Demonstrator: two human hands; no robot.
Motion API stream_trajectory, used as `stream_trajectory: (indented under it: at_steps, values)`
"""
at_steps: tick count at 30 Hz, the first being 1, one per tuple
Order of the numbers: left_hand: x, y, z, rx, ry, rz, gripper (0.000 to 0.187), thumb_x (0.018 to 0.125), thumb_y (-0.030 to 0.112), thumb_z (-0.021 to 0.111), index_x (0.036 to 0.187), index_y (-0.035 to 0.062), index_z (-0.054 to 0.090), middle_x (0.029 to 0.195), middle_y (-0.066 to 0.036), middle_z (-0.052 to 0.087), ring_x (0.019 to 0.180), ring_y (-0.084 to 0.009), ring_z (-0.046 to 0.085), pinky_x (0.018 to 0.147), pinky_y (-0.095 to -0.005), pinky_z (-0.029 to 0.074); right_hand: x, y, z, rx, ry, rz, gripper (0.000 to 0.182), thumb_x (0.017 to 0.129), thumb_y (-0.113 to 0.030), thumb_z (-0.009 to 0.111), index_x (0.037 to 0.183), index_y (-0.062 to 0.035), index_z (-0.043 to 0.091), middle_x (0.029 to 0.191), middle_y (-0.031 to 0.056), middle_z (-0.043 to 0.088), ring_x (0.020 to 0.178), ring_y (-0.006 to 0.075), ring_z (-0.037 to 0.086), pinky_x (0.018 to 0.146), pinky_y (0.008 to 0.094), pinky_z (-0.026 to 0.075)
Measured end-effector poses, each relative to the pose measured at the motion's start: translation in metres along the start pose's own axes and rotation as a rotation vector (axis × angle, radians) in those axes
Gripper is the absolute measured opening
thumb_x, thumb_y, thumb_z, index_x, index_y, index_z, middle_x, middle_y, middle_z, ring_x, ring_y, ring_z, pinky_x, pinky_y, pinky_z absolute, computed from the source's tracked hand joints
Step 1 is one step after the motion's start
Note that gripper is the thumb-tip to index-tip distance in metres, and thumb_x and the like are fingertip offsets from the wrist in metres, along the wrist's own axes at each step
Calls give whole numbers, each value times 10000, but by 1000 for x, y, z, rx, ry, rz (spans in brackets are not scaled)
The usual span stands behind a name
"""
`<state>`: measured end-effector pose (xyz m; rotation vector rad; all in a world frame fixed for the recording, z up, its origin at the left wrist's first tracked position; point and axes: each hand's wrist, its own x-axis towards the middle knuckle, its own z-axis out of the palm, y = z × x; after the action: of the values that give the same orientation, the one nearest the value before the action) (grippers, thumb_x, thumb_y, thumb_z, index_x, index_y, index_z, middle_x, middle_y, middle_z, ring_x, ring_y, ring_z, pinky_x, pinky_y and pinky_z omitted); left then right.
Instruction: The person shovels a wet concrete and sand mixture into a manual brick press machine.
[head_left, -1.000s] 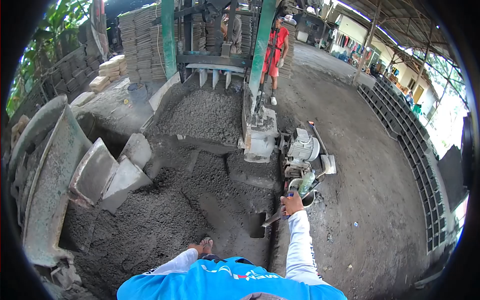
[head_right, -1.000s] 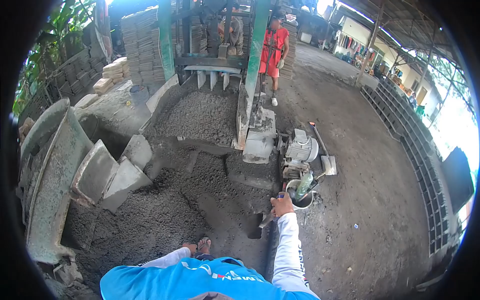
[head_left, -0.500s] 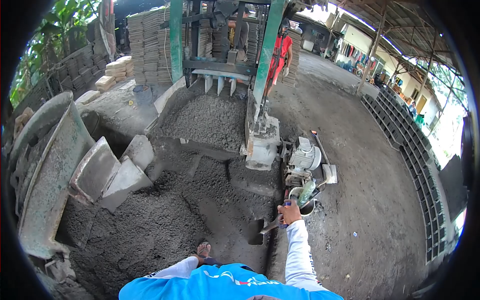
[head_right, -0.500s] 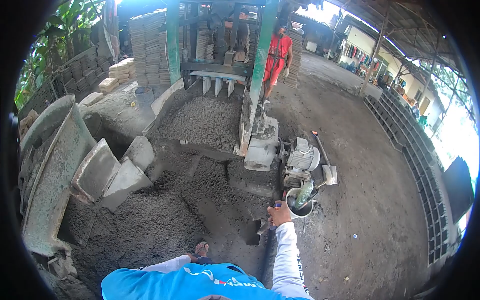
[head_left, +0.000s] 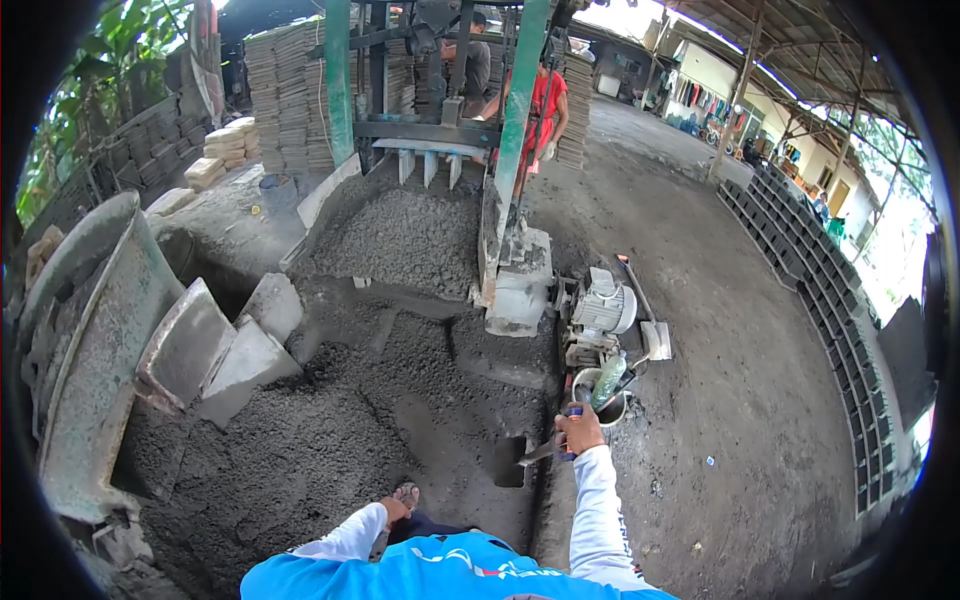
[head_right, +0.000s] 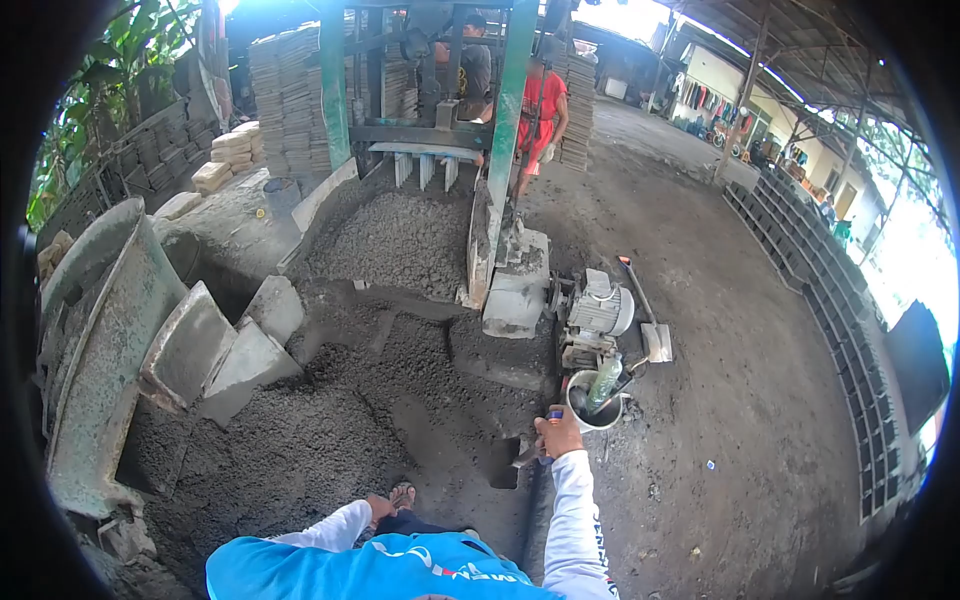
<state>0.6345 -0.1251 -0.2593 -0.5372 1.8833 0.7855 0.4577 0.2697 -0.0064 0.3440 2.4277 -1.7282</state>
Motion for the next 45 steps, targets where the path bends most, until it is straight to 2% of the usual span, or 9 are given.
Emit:
stream_trajectory:
  at_steps: [4, 7, 10, 13, 16, 19, 33, 41, 45]
  values:
    - [10, -19, 6, -560, 36, -113, 321, 767, 207, 714, 1029, 25, 680, 1021, -142, 659, 903, -319, 637, 782, -484, 538, -10, -1, -5, 2, 15, -3, 431, 831, -74, 683, 1196, 11, 472, 745, 117, 612, 471, 181, 591, 417, 317, 473]
    - [10, -22, 21, -514, 126, -173, 373, 780, 258, 702, 1050, 2, 676, 1075, -161, 660, 954, -310, 638, 799, -476, 534, -15, 1, -6, 5, 27, -16, 432, 830, -80, 681, 1193, 17, 468, 749, 120, 609, 466, 179, 585, 412, 316, 469]
    - [29, -29, 32, -245, 160, -60, 528, 784, 250, 682, 1241, 3, 589, 1189, -219, 630, 1035, -321, 643, 826, -432, 539, -18, 1, -8, 29, 20, 2, 447, 827, -84, 678, 1200, 25, 458, 753, 123, 607, 462, 179, 581, 405, 315, 465]
    - [84, -52, 39, 335, 135, 170, 539, 810, 289, 669, 1268, 18, 579, 1220, -231, 619, 1062, -304, 643, 849, -395, 539, -20, -6, -6, 36, 12, 25, 460, 823, -90, 678, 1204, 33, 451, 753, 125, 604, 455, 180, 577, 400, 314, 463]
    - [56, -55, 38, -22, 76, 103, 541, 829, 353, 647, 1270, 48, 578, 1188, -220, 635, 1043, -335, 644, 874, -467, 524, -15, -4, -3, 6, 25, -6, 464, 817, -96, 679, 1199, 39, 453, 736, 126, 601, 441, 178, 569, 396, 314, 457]
    - [40, -60, 42, -422, 72, -102, 485, 855, 356, 611, 1257, 86, 575, 1153, -212, 649, 1023, -361, 645, 875, -541, 505, -15, -9, 0, 6, 23, -23, 460, 813, -85, 675, 1198, 41, 457, 721, 124, 599, 438, 173, 567, 389, 309, 449]
    - [42, -111, 64, -148, 251, 109, 288, 830, 200, 616, 928, -63, 678, 931, -176, 701, 789, -270, 683, 673, -401, 567, -41, -24, 39, 122, 5, 25, 459, 819, -106, 662, 1215, 9, 459, 710, 92, 570, 447, 149, 551, 397, 305, 457]
    - [37, -111, 60, -277, 214, 130, 219, 844, 170, 574, 931, -12, 659, 912, -186, 695, 794, -313, 685, 672, -451, 567, -44, -27, 50, 151, -21, 35, 476, 837, -114, 670, 1241, 0, 446, 737, 91, 572, 475, 137, 560, 416, 294, 469]
    - [43, -116, 60, -332, 216, 133, 250, 890, 165, 529, 1018, -17, 643, 957, -200, 694, 813, -323, 689, 661, -470, 565, -40, -26, 47, 171, -16, 44, 471, 829, -93, 661, 1238, -3, 446, 723, 89, 568, 469, 140, 556, 417, 301, 483]
